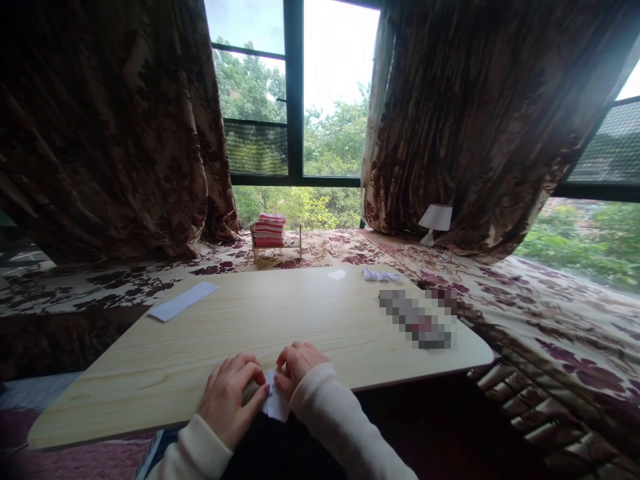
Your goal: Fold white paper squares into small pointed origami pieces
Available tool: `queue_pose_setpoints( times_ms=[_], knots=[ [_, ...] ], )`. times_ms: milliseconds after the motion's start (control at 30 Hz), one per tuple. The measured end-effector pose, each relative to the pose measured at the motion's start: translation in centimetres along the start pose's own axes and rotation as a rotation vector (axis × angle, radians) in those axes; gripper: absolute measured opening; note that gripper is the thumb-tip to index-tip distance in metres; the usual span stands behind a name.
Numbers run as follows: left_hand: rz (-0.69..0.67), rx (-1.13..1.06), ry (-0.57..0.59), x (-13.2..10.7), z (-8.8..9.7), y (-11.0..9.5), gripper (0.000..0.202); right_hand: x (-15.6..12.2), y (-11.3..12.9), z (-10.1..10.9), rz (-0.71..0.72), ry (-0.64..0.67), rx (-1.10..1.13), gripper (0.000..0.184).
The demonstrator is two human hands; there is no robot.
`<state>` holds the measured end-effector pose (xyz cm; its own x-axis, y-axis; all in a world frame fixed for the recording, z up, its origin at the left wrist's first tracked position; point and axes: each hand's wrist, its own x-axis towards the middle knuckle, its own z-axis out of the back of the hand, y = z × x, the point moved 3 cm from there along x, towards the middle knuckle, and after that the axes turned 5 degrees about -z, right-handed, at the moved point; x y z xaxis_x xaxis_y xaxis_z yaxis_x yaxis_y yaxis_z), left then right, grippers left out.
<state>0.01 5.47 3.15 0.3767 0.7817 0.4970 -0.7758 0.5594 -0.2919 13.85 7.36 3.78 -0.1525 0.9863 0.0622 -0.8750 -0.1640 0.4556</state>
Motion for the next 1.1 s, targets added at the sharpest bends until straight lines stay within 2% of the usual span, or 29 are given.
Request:
queue_pose_setpoints(
  times_ms=[200, 367, 567, 800, 900, 967, 1100],
  knots=[
    [0.002, 0.003, -0.041, -1.2, 0.8, 0.0, 0.004, -0.5, 0.7, 0.0, 0.021, 0.055, -0.008, 0.024],
    [-0.038, -0.013, -0.041, -1.3, 1.0, 0.0, 0.003, -0.7, 0.7, -0.1, 0.064, 0.033, 0.037, 0.016],
    [-0.052, -0.070, -0.058, -1.7, 0.9, 0.2, 0.005, -1.1, 0.9, 0.0, 0.077, 0.023, 0.060, 0.023],
    [-0.008, -0.147, -0.052, -1.9, 0.5, 0.1, 0.013, -1.5, 0.0, -0.8, 0.152, -0.062, 0.187, 0.010],
    [0.012, -0.246, -0.034, -0.9, 0.7, 0.1, 0.005, -1.2, -0.3, -0.9, 0.181, -0.091, 0.401, 0.004],
    [0.049, -0.394, -0.006, 0.8, 0.6, 0.5, 0.008, -0.2, -0.7, -0.7, 0.186, -0.143, 0.627, 0.007],
    [0.248, -0.782, 0.001, 4.8, -0.6, 2.3, 0.024, 3.4, -2.0, -1.0, 0.092, -0.208, 1.070, 0.023]
  ],
)
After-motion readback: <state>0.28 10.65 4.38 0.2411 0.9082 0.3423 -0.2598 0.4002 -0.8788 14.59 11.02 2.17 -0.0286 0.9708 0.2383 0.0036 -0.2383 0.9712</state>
